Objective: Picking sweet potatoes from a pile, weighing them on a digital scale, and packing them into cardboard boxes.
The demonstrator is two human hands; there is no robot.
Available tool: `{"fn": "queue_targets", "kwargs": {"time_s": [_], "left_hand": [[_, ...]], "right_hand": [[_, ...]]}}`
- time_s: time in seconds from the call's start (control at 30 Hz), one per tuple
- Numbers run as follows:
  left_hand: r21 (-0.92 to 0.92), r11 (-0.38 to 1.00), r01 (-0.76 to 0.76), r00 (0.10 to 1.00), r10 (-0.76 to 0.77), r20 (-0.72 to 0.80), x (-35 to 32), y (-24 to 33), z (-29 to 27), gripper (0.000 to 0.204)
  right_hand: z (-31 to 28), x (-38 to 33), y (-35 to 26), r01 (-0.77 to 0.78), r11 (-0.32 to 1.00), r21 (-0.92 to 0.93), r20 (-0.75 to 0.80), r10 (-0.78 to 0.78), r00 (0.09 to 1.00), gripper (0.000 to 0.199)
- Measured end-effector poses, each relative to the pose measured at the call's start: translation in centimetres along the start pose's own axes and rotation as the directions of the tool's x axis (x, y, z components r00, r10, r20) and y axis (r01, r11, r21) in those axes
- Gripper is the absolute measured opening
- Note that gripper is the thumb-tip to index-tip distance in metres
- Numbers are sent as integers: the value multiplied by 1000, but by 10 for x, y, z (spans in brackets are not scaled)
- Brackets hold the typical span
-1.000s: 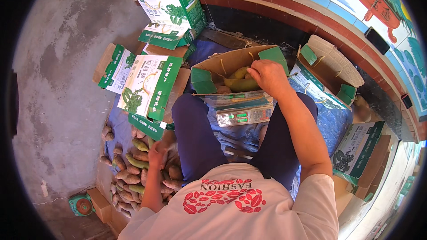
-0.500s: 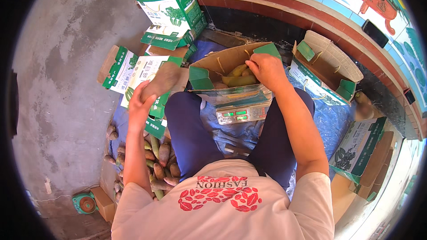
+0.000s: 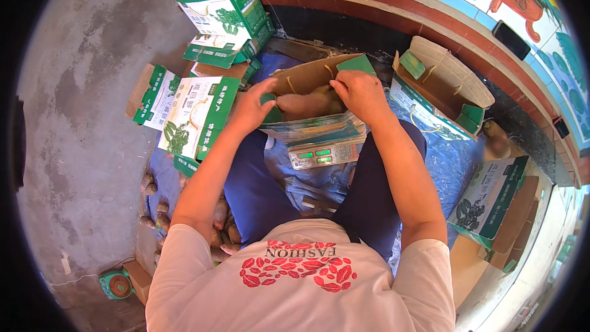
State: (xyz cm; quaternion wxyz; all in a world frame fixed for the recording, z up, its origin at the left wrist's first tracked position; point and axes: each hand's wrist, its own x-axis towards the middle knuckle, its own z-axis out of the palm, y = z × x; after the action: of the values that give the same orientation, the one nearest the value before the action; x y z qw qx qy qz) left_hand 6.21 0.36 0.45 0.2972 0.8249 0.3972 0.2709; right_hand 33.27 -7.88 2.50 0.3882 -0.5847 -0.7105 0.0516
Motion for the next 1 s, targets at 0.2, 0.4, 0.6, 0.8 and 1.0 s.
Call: {"fn": "queue_targets", "kwargs": {"time_s": [0.2,0.4,0.6,0.8,1.0], "left_hand": [[253,967,-40,991,70,-110,-18,-3,-20,41],[312,949,-51,985,100,-143,-33,-16,-23,33],[333,941,-57,972,129,-197,-37,-24,-24,24],[328,943,-61,981,118,-156,-40,-26,-27,21],[281,958,-54,976,110,-186,-43,-25,-23,24]], "right_hand": [[3,3,2,-19,1000,-3,7,19,1000,20],[11,8,-5,-10,1000,7,-14,10,1000,20],[20,13,-9,-17,999,-34,31,18,999,20],[28,19,-9,-42,999,-29,93,45,995,19],[39,46,-7,-28,990,-138,391,81,917,21]]}}
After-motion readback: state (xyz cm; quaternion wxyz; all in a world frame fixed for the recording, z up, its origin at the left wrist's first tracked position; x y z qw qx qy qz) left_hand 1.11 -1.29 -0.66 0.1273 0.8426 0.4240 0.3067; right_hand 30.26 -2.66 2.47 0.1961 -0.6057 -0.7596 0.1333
